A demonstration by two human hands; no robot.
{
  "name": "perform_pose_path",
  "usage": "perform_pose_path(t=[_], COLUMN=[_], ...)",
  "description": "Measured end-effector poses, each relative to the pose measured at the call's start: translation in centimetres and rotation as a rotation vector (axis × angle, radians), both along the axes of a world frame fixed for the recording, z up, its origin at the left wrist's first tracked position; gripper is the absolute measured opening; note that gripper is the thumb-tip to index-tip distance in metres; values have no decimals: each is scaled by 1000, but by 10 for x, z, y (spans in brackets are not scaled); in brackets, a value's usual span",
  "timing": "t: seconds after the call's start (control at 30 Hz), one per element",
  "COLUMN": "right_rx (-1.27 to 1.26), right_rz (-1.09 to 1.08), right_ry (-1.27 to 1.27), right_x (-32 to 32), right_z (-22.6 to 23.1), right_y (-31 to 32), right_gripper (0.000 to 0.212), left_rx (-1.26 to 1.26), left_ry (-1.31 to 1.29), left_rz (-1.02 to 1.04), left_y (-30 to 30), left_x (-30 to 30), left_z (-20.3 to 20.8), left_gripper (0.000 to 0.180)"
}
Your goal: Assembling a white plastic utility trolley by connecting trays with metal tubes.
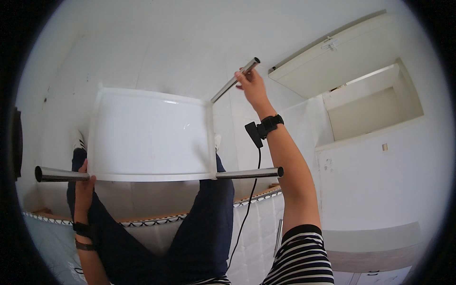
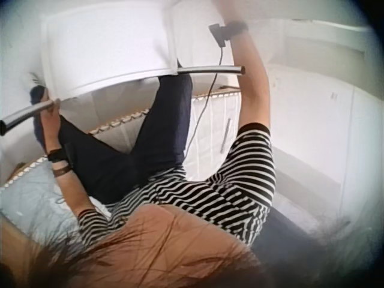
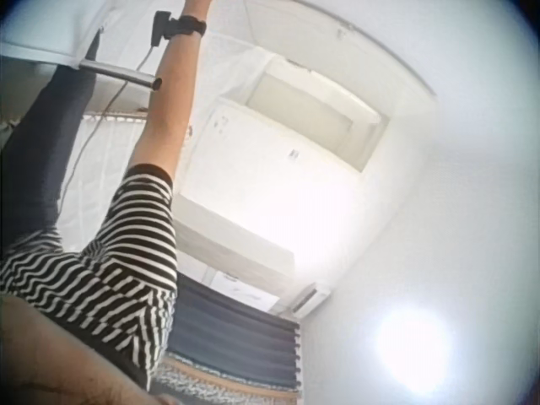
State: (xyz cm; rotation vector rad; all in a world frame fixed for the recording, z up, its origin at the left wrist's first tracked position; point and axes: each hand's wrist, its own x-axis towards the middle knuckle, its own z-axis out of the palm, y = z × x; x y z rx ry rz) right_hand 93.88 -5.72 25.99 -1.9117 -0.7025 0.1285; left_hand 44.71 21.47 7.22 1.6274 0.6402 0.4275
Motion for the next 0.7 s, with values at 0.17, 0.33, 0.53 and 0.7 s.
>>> perform_pose_path(t=[0.17,0.33,0.53,0.7], right_rx=[-167,-412,-1286,-1241], right_rz=[-110,93,-567,-906], right_ry=[145,9,-84,379], right_x=[-7,-11,-214,-314], right_z=[-29,-88,-162,-188], right_y=[-63,-334,-443,-531], right_gripper=[57,38,38,40], left_rx=[-104,-182,-115,-109], left_ry=[-60,-89,-55,-30], left_rz=[12,-101,103,12], left_y=[3,-16,1,9], left_x=[-1,48,-1,-12], left_z=[-9,-18,-10,-14], left_gripper=[55,55,52,56])
